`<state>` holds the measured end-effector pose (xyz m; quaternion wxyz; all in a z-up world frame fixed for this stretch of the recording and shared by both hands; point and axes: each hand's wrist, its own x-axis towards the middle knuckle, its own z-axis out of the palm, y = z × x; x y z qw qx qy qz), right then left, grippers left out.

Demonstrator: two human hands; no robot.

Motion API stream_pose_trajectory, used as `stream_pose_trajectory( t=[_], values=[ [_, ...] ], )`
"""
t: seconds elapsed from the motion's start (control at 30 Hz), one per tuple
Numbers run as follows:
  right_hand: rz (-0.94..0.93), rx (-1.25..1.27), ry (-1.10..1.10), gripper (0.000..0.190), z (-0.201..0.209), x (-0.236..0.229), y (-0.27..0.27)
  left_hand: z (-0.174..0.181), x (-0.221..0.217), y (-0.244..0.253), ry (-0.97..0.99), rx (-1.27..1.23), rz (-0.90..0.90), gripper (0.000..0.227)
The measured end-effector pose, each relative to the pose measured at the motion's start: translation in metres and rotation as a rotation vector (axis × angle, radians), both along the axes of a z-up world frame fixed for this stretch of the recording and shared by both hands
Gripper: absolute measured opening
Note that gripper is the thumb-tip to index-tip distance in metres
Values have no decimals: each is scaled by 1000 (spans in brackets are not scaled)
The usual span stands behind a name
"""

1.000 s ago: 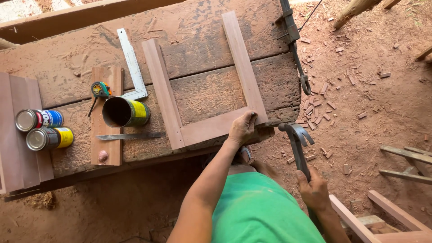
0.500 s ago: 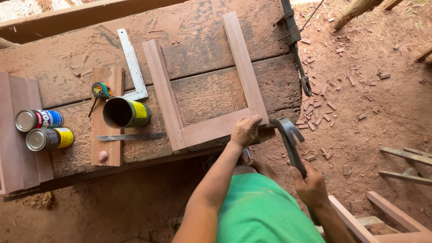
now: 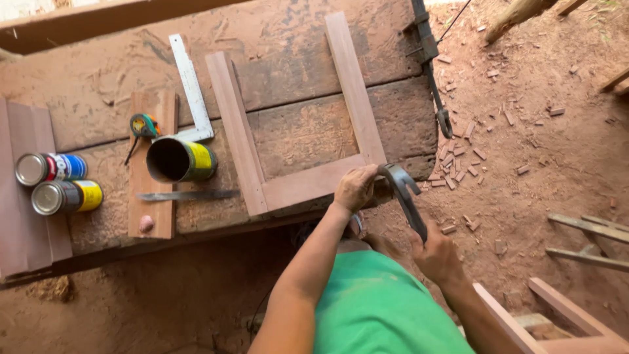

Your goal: The person assembles a wooden frame by hammering nails into pre-drilled holes, then attaches additional slats to the frame. They use a hammer and a chisel to drive nails and smooth edges, working on a wooden workbench in an outdoor workshop.

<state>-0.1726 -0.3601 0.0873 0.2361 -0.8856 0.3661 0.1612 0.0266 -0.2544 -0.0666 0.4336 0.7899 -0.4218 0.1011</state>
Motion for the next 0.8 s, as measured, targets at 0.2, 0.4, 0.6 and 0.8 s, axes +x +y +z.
stream_pose_trajectory(
  t=[0.2,0.4,0.6,0.8],
  values=[
    [-120,226,-206,31,15,-28,-20,40,-2,2,213,-78,57,20],
    [-201,311,-215,30,-14,-82,-32,47,28,9,1059,-610,319,12],
    [-332,394,-144,35,-9,-90,-22,47,36,12,573,-298,218,13],
    [-428,544,-250,45,-22,-96,-20,31,38,-6,511,-136,118,12]
  ],
)
